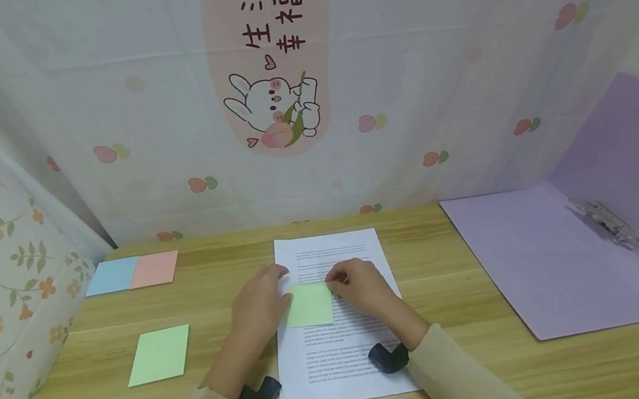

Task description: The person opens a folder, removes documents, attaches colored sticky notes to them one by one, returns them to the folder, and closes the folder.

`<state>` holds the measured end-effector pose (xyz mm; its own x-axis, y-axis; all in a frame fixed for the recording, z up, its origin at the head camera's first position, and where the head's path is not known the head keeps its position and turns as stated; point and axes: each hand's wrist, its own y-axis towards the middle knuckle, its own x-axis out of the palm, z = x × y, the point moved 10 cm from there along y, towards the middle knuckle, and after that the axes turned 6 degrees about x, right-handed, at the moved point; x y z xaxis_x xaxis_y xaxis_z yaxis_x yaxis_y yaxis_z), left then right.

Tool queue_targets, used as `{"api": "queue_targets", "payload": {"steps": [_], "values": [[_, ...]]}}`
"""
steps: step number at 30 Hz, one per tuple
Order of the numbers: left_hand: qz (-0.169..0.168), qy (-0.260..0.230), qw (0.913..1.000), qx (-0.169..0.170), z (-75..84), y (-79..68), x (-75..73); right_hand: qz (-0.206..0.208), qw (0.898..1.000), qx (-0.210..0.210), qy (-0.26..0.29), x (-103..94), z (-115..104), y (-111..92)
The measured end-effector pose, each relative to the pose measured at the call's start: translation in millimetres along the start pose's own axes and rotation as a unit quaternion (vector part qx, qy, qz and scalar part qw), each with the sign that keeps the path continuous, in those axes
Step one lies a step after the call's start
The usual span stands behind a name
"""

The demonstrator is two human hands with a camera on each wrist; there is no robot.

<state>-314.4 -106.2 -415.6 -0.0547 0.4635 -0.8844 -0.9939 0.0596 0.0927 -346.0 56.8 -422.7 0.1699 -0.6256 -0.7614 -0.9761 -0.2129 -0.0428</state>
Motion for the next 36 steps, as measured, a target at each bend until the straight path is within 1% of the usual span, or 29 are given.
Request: {"api": "queue_targets", "payload": {"steps": [2,5,8,11,13,18,25,29,31,36], "values": [[-0.006,0.000,0.9999,0.011,2.0,-0.7,0.6,-0.001,1.000,0.001,-0.002,0.2,0.3,0.3],[-0.016,0.015,0.9992,0.034,5.7,-2.2,1.3,-0.002,1.000,-0.001,-0.002,0.4,-0.3,0.5],[-0.019,0.047,0.9966,0.065,12.2,-5.8,-0.1,-0.001,1.000,-0.004,-0.004,0.3,-1.4,0.3],[-0.023,0.076,0.9932,0.085,17.3,-9.2,-0.1,0.001,1.000,-0.008,-0.009,-0.2,-2.6,0.1],[-0.030,0.089,0.9918,0.087,18.9,-10.5,1.1,0.002,1.000,-0.008,-0.014,-0.4,-2.9,0.1],[-0.058,0.094,0.9910,0.074,20.2,-13.6,5.8,0.001,1.000,-0.008,-0.020,-0.1,-3.6,-0.1],[-0.063,0.123,0.9850,0.103,26.2,-16.6,6.8,0.002,1.000,-0.009,-0.020,-0.7,-4.4,-0.2],[-0.095,0.147,0.9785,0.109,26.0,-19.6,11.6,0.001,1.000,-0.006,-0.019,-0.6,-3.7,-0.8],[-0.112,0.146,0.9765,0.112,26.1,-21.6,12.7,0.002,1.000,-0.004,-0.018,-1.2,-3.6,-1.0],[-0.137,0.110,0.9788,0.106,24.5,-23.3,11.5,-0.002,1.000,-0.002,-0.018,-0.7,-3.6,-1.3]]}}
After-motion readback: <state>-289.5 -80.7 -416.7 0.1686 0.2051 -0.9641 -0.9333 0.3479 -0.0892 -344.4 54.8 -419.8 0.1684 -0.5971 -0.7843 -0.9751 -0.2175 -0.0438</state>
